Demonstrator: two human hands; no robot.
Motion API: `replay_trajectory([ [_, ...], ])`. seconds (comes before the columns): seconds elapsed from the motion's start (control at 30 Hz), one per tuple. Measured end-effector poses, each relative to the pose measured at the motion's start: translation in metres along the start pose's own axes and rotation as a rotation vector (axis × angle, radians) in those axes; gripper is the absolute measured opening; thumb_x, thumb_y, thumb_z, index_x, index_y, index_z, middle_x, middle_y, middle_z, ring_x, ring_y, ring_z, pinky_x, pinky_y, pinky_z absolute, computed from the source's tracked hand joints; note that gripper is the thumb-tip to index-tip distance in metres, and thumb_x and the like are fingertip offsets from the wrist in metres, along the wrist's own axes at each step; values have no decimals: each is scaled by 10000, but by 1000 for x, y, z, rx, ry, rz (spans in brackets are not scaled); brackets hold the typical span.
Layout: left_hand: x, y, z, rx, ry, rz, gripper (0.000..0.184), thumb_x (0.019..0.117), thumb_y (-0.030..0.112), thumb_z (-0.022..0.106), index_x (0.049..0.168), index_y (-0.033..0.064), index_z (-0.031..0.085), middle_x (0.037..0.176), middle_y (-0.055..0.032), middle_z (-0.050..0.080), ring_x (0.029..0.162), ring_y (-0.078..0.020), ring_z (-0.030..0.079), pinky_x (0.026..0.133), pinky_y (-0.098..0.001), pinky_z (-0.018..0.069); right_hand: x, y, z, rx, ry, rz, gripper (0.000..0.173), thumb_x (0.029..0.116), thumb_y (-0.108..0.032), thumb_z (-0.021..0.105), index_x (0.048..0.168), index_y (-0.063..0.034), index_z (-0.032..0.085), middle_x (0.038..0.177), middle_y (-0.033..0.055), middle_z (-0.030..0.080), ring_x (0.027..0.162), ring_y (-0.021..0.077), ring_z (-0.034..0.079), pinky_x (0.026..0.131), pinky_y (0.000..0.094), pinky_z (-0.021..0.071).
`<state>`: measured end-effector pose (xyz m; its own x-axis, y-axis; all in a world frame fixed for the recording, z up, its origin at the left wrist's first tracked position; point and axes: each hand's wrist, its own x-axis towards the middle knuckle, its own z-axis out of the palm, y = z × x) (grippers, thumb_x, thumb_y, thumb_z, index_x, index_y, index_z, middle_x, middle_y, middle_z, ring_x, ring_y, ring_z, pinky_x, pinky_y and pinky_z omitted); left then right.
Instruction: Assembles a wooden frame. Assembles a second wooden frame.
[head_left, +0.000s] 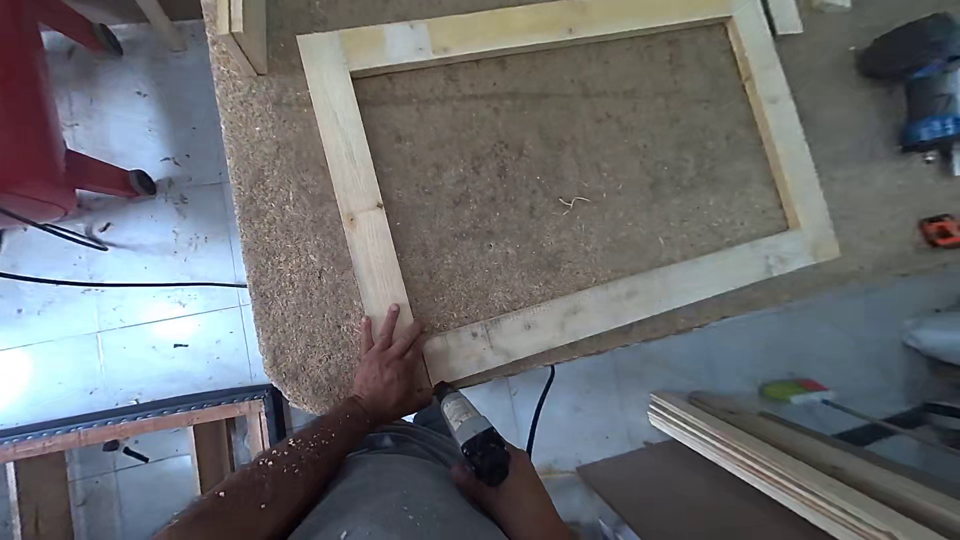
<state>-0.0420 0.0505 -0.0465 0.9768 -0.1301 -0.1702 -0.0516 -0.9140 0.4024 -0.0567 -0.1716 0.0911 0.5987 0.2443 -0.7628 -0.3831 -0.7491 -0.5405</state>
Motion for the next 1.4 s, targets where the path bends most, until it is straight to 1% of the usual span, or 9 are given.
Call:
replay_trajectory([
  [0.13, -1, 0, 1, 15, 42, 10, 820, 753, 684, 674, 1432, 228, 622, 1602, 67, 459, 1574, -371, 188, 1172, -775, 88, 12, -7, 6, 10, -8, 47, 561, 851, -547, 711, 1198, -108, 675, 985, 29, 714, 927, 133, 690, 855, 400, 572],
  [0.23, 2, 1, -1, 38, 12, 2, 815, 765, 686, 653, 1442, 233, 611, 1611, 72, 443, 1578, -371, 172, 1174, -769, 80, 19, -5, 4, 77, -21, 69, 515, 843, -537, 705, 1162, -134, 681, 923, -6, 702, 838, 108, 680, 788, 382, 576],
  [0.33, 2, 2, -1, 48, -32, 0, 842, 779, 698, 641, 1475, 228, 574, 1639, 59, 400, 1580, -389, 142, 1166, -780, 64, 21, -3, 4, 113, -48, 82, 523, 853, -514, 697, 1214, -136, 678, 919, -5, 695, 785, 104, 665, 748, 365, 573],
  [0.43, 4, 2, 0, 57, -50, -17, 895, 779, 742, 622, 1523, 255, 515, 1662, 71, 356, 1587, -379, 112, 1167, -778, 62, 21, -4, 5, 81, -55, 103, 527, 854, -523, 699, 1218, -142, 672, 954, 4, 704, 840, 106, 679, 789, 367, 576],
  [0.53, 3, 0, 5, 39, 40, -2, 827, 750, 719, 661, 1436, 259, 614, 1637, 90, 400, 1579, -374, 163, 1164, -775, 88, 21, -7, 5, 48, -54, 119, 534, 848, -529, 699, 1217, -144, 676, 979, 7, 709, 887, 112, 685, 820, 375, 573],
  [0.67, 2, -2, 11, 9, 131, 30, 805, 732, 688, 691, 1406, 249, 648, 1600, 98, 456, 1570, -368, 205, 1154, -786, 96, 20, -10, 5, -9, -46, 118, 543, 847, -532, 700, 1207, -125, 673, 1012, 20, 718, 954, 117, 690, 875, 384, 566],
  [0.87, 1, -5, 15, -9, 186, 56, 779, 735, 678, 693, 1372, 230, 676, 1565, 86, 505, 1563, -378, 222, 1138, -807, 93, 22, -4, 1, 38, -66, 93, 561, 836, -532, 708, 1234, -138, 677, 1006, -2, 716, 914, 93, 686, 847, 359, 575],
  [1.03, 0, -6, 18, -43, 246, 78, 687, 745, 609, 699, 1294, 197, 727, 1525, 72, 552, 1548, -384, 267, 1132, -816, 114, 20, -6, 3, 21, -44, 77, 536, 856, -514, 702, 1209, -111, 678, 1022, 15, 722, 966, 100, 689, 884, 364, 570],
  [1.4, 0, -7, 18, -45, 202, 76, 736, 732, 594, 718, 1355, 202, 692, 1558, 83, 514, 1561, -380, 230, 1131, -820, 83, 18, -19, 8, -26, -50, 109, 537, 836, -508, 739, 1197, -115, 679, 983, 29, 721, 924, 126, 696, 856, 381, 573],
])
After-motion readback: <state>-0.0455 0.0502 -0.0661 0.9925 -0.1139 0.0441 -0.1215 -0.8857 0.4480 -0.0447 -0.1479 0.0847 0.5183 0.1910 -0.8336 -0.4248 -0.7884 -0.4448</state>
